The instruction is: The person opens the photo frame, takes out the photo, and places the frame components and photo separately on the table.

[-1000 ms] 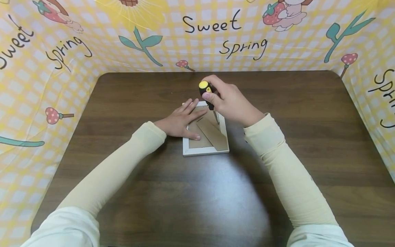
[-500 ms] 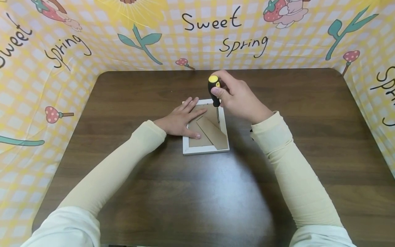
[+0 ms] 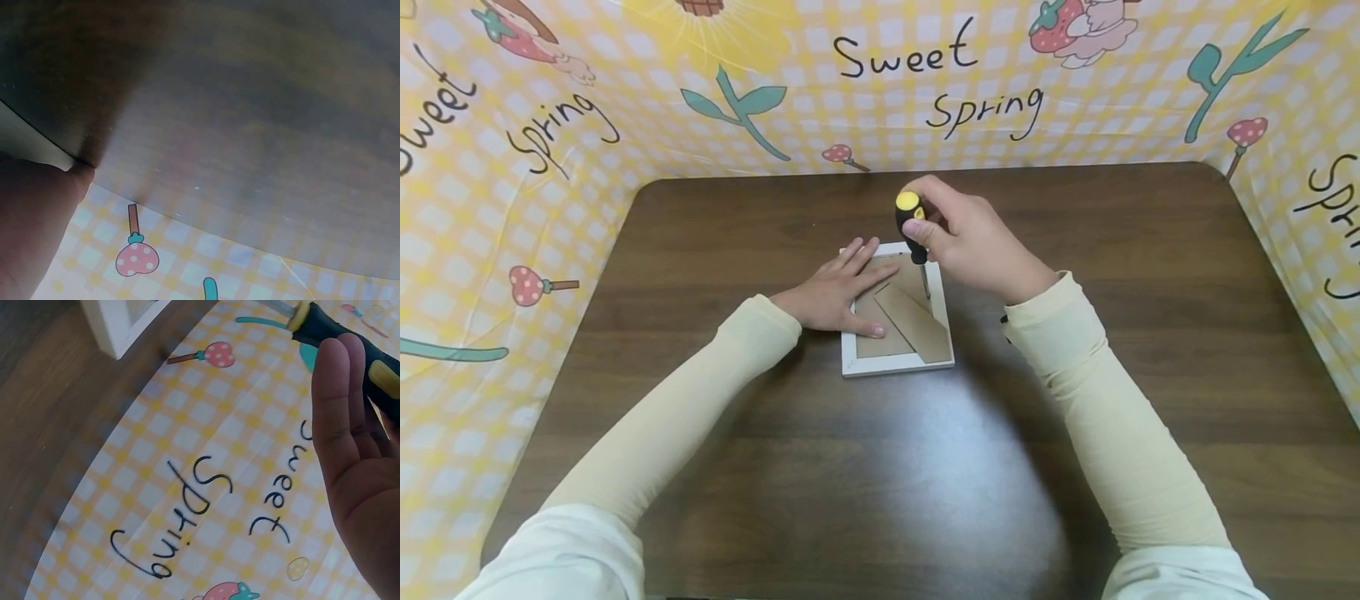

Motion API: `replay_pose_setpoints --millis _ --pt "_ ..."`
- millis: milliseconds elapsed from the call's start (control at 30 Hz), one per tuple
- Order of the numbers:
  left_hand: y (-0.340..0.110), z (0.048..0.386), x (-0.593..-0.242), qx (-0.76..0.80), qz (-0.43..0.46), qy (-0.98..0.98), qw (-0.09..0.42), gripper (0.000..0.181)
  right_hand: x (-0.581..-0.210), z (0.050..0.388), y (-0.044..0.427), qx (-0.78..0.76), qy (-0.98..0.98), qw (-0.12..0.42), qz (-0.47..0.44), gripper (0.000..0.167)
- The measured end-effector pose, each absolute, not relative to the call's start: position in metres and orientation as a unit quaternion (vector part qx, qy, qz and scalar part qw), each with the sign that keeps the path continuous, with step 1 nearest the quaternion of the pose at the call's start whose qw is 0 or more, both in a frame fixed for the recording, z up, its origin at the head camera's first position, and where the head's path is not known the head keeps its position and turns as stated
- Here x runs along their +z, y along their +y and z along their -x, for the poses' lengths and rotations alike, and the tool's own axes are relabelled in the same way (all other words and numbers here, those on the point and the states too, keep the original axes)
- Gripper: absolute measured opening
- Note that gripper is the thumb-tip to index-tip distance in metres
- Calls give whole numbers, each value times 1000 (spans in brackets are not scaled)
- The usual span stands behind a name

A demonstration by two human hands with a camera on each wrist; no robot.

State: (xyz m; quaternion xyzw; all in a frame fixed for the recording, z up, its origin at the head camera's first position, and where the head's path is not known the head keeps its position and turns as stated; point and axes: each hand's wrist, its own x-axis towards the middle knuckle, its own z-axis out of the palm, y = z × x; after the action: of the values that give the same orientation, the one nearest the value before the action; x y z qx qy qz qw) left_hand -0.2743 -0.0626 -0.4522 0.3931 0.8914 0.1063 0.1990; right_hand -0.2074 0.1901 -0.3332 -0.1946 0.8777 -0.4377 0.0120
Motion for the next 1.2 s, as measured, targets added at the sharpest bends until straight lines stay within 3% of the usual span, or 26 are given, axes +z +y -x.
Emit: replay_pose_setpoints --millis 233,467,700,867,967,1200 --pt "-61 276 -446 101 -392 892 200 105 -320 185 199 -468 857 -32 212 29" --pt "-63 278 -444 100 -398 891 196 106 -312 180 230 -509 847 -86 128 24" --pt "-65 277 -448 99 -395 892 193 104 -352 203 261 -233 968 42 82 28" --pt "-63 275 -453 102 -398 888 207 104 -390 206 277 -130 980 146 47 27" --pt "-61 274 -454 104 -396 888 211 105 -403 206 281 -108 980 162 28 29" --pt "-63 275 -453 111 -391 890 206 105 -413 212 278 -117 986 119 10 24"
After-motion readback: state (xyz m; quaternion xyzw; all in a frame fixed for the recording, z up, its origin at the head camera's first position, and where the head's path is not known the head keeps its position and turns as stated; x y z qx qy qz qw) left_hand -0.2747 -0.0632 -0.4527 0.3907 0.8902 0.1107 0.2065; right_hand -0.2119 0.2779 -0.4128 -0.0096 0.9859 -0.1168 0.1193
